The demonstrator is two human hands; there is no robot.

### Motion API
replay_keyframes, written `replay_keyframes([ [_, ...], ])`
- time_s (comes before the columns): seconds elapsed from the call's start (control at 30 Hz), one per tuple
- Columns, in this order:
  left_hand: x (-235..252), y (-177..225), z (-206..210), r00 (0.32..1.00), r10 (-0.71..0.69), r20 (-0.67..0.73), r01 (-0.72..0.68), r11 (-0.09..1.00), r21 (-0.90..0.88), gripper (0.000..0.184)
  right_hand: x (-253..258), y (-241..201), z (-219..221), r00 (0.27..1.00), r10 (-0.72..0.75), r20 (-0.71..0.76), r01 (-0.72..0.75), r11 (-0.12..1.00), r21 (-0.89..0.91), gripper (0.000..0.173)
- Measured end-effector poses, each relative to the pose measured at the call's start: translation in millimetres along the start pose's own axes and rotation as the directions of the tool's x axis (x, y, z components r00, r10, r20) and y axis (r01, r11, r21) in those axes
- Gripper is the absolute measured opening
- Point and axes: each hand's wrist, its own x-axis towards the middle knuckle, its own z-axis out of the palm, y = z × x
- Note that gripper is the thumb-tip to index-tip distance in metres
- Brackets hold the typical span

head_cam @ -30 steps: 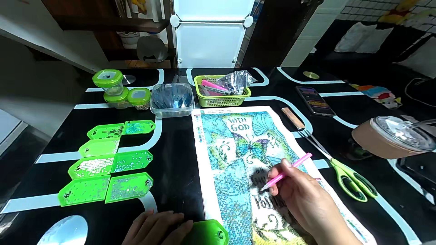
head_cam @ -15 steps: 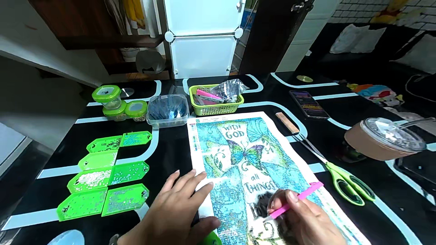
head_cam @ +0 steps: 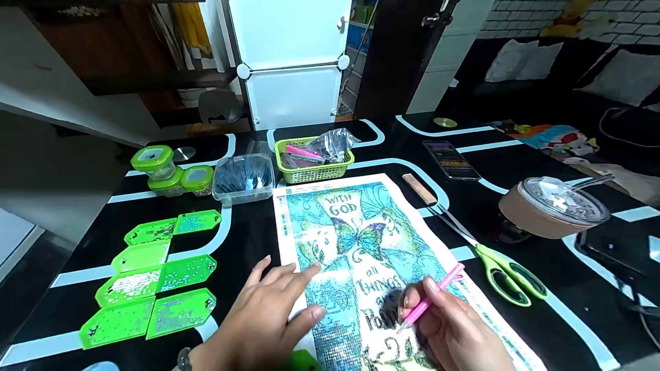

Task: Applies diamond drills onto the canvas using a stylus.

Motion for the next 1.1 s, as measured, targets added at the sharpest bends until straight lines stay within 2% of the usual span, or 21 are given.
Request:
replay_keyframes([
  [0.07, -5, -3, -9, 0.996, -0.075, -0.037, 0.073, 0.995, -0.062, 0.061, 5, -7, 0, 0.997, 0.068, -0.042, -0.066, 0.996, 0.058, 0.059],
  [0.13, -16, -7, -15, 0.984, -0.116, -0.138, 0.105, 0.991, -0.086, 0.06, 9, -15, 2, 0.993, 0.08, -0.081, -0.078, 0.996, 0.032, 0.057],
  [0.2, -33, -7, -23, 0.966, -0.148, -0.213, 0.128, 0.986, -0.103, 0.056, 12, -19, 4, 0.999, 0.007, -0.032, -0.009, 0.997, -0.071, 0.049],
  [0.27, -53, 3, -34, 0.96, -0.192, -0.202, 0.162, 0.974, -0.155, 0.053, 15, -18, 13, 0.989, -0.105, 0.104, 0.128, 0.959, -0.253, 0.032],
  [0.3, -62, 11, -38, 0.961, -0.214, -0.174, 0.181, 0.966, -0.184, 0.052, 16, -18, 20, 0.971, -0.149, 0.184, 0.21, 0.902, -0.378, 0.029],
  [0.37, -77, 25, -38, 0.965, -0.231, -0.127, 0.202, 0.957, -0.207, 0.051, 20, -19, 40, 0.929, -0.132, 0.345, 0.327, 0.727, -0.604, 0.037],
  [0.43, -88, 32, -25, 0.974, -0.207, -0.094, 0.189, 0.967, -0.17, 0.049, 25, -21, 69, 0.895, 0.007, 0.446, 0.348, 0.616, -0.707, 0.042],
  [0.5, -92, 38, -14, 0.98, -0.187, -0.071, 0.177, 0.976, -0.126, 0.048, 33, -19, 97, 0.853, 0.142, 0.502, 0.348, 0.563, -0.75, 0.042],
  [0.57, -93, 41, -10, 0.981, -0.183, -0.057, 0.177, 0.979, -0.104, 0.046, 43, -17, 124, 0.848, 0.234, 0.476, 0.333, 0.464, -0.821, 0.041],
  [0.7, -91, 44, -8, 0.983, -0.186, -0.008, 0.184, 0.977, -0.11, 0.04, 56, -17, 170, 0.871, 0.39, 0.299, 0.277, 0.112, -0.954, 0.044],
  [0.77, -90, 46, -8, 0.981, -0.193, -0.003, 0.192, 0.974, -0.119, 0.039, 57, -14, 187, 0.876, 0.429, 0.219, 0.233, 0.021, -0.972, 0.042],
  [0.9, -92, 49, -9, 0.979, -0.196, -0.049, 0.19, 0.976, -0.109, 0.037, 53, -8, 204, 0.885, 0.429, 0.184, 0.195, 0.02, -0.981, 0.035],
  [1.0, -102, 47, -15, 0.976, -0.209, -0.064, 0.202, 0.974, -0.099, 0.042, 51, -2, 202, 0.885, 0.42, 0.199, 0.204, 0.034, -0.978, 0.037],
  [1.07, -111, 46, -19, 0.975, -0.208, -0.076, 0.201, 0.975, -0.097, 0.043, 45, -6, 194, 0.887, 0.398, 0.234, 0.211, 0.102, -0.972, 0.043],
  [1.1, -117, 45, -21, 0.976, -0.2, -0.087, 0.192, 0.977, -0.095, 0.043, 37, -10, 188, 0.891, 0.355, 0.285, 0.238, 0.17, -0.956, 0.047],
])
